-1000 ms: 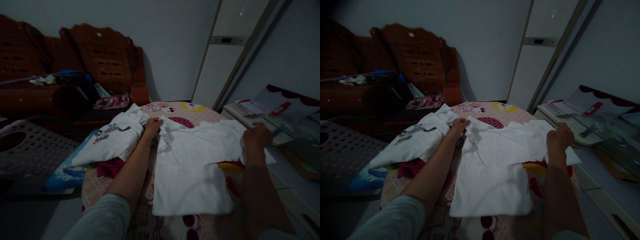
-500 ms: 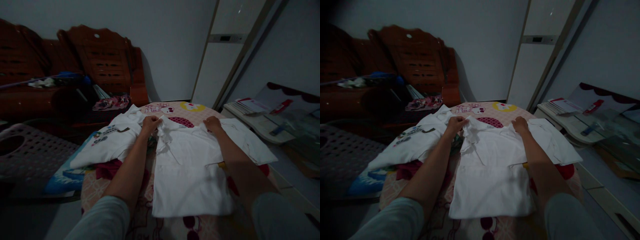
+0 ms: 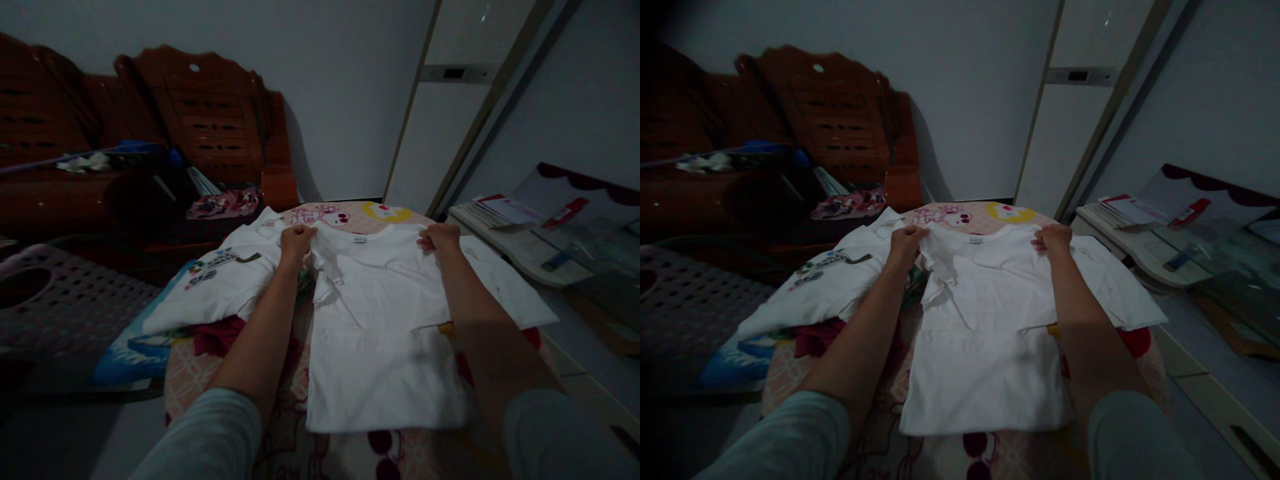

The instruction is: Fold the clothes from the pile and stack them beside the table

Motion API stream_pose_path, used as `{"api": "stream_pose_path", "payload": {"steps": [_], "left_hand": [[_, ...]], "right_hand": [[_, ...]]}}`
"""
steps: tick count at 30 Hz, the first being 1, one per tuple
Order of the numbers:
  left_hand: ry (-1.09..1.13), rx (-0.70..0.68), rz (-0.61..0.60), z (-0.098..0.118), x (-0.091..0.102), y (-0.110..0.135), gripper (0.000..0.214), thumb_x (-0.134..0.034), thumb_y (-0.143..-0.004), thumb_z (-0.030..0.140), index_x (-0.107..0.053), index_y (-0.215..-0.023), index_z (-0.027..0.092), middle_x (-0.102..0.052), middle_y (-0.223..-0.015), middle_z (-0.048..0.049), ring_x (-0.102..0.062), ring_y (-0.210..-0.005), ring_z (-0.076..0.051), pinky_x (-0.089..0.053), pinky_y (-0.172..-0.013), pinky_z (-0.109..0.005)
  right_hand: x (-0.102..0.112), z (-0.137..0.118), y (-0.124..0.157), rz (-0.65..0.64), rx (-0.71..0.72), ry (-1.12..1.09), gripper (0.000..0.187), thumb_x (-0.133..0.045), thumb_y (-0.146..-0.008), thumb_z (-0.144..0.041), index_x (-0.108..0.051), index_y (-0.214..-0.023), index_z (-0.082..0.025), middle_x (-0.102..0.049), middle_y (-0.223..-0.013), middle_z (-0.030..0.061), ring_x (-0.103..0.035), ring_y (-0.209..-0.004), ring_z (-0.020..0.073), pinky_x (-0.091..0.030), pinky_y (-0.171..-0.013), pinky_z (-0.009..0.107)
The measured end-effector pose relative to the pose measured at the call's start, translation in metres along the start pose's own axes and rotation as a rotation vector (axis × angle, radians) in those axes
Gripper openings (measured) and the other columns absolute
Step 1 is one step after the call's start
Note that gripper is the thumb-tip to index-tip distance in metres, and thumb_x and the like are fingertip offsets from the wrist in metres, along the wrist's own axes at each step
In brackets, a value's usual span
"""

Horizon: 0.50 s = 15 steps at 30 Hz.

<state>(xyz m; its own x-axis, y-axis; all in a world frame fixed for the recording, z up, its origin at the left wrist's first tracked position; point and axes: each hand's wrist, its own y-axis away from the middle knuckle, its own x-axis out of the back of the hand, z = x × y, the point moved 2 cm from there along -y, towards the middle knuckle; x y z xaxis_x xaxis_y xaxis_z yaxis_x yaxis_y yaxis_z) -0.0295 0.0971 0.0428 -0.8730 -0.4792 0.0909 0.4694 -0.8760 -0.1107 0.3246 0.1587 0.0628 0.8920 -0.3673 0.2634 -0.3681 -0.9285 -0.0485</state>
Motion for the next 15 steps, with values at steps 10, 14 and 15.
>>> {"api": "stream_pose_path", "payload": {"steps": [10,14,15], "left_hand": [[0.360,0.042,-0.026,-0.004,-0.022,0.001,0.011,-0.065,-0.070,0.022,-0.057,-0.070,0.015,-0.058,-0.063,0.0036,-0.060,-0.056,-0.009,-0.053,-0.059,-0.021],[0.284,-0.131,-0.029,-0.021,-0.030,-0.003,0.009,-0.062,-0.075,0.023,-0.062,-0.081,0.015,-0.066,-0.079,-0.0012,-0.067,-0.075,-0.013,-0.056,-0.075,-0.026],[0.242,-0.180,-0.049,-0.025,-0.032,-0.004,0.014,-0.062,-0.076,0.023,-0.063,-0.088,0.015,-0.068,-0.089,-0.0039,-0.068,-0.085,-0.015,-0.055,-0.080,-0.028]], "right_hand": [[-0.005,-0.001,0.006,0.147,-0.038,-0.364,0.020,-0.060,-0.069,-0.004,-0.049,-0.077,-0.018,-0.061,-0.059,-0.0052,-0.065,-0.053,0.0105,-0.057,-0.051,0.021],[-0.015,0.010,0.003,0.113,0.087,-0.188,0.014,-0.057,-0.068,-0.010,-0.056,-0.079,-0.017,-0.064,-0.069,-0.0029,-0.067,-0.065,0.0115,-0.057,-0.062,0.023],[-0.018,0.012,0.004,0.074,0.142,-0.106,0.017,-0.057,-0.067,-0.011,-0.060,-0.083,-0.016,-0.067,-0.078,-0.0005,-0.068,-0.072,0.0131,-0.057,-0.067,0.025]]}}
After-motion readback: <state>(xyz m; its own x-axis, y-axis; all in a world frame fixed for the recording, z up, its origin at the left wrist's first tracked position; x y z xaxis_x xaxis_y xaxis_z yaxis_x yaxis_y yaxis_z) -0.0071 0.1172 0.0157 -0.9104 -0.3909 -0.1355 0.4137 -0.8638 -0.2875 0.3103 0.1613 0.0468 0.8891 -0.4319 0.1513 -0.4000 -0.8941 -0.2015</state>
